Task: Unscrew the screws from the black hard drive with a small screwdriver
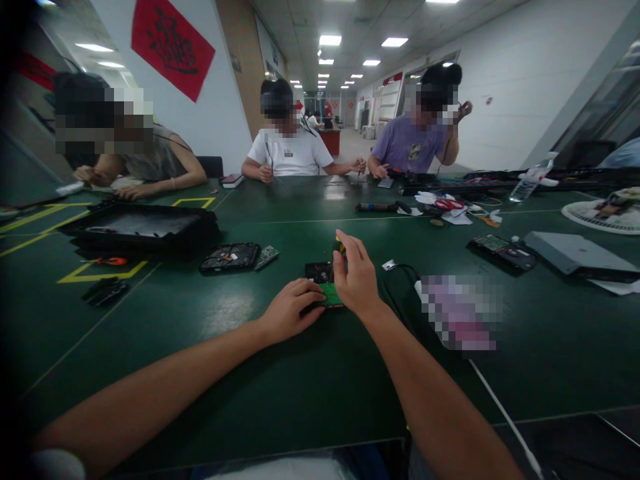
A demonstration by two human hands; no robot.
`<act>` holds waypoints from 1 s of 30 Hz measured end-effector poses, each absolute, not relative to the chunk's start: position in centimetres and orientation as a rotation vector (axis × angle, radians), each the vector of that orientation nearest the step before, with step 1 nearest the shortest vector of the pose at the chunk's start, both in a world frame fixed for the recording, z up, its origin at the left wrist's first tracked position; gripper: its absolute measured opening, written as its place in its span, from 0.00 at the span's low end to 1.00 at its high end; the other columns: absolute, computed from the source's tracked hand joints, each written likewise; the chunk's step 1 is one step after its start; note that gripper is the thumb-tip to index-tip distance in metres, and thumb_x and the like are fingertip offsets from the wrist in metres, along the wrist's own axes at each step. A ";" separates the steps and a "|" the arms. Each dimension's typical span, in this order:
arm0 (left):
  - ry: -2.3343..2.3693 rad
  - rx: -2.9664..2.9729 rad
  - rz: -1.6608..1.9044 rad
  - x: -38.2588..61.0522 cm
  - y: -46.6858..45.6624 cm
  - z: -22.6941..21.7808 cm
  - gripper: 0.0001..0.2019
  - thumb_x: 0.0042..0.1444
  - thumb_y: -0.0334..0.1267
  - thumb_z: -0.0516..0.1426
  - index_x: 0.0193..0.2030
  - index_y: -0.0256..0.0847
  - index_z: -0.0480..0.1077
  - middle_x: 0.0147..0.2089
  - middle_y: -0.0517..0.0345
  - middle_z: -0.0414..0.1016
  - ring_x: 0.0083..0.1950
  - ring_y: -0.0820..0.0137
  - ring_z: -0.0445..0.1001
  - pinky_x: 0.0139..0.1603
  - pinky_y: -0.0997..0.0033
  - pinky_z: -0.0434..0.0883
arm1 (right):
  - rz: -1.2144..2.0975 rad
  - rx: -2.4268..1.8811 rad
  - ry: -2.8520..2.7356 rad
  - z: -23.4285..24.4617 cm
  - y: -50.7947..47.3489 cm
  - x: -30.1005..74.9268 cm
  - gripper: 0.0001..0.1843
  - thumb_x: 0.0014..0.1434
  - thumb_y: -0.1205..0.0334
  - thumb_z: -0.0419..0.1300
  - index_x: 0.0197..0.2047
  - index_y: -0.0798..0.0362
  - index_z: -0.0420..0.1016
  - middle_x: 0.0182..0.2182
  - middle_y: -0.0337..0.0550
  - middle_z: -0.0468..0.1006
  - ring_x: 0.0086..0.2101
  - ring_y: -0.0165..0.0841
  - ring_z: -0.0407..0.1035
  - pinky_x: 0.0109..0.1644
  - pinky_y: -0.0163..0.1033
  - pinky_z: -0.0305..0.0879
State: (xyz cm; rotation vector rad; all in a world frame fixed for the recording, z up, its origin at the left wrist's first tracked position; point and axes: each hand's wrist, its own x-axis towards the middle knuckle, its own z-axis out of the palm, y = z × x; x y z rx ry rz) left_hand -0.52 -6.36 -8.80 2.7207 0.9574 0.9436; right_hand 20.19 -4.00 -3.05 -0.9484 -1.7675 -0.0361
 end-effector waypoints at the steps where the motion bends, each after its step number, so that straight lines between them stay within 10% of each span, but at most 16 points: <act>1: 0.957 2.720 0.944 -0.5 -6.4 -8.8 0.09 0.66 0.40 0.60 0.50 0.42 0.76 0.51 0.49 0.77 0.53 0.59 0.75 0.57 0.53 0.74 | -0.041 -0.945 -1.764 -3.0 -4.0 20.2 0.22 0.72 0.58 0.55 0.67 0.46 0.66 0.57 0.52 0.74 0.54 0.43 0.72 0.56 0.54 0.76; 30: 0.974 2.717 0.949 -0.6 -6.3 -9.0 0.10 0.65 0.40 0.60 0.51 0.44 0.77 0.51 0.48 0.77 0.54 0.58 0.75 0.56 0.51 0.74 | -0.085 -0.965 -1.754 -2.9 -4.2 20.1 0.21 0.70 0.57 0.58 0.64 0.44 0.70 0.51 0.50 0.74 0.49 0.42 0.73 0.51 0.52 0.78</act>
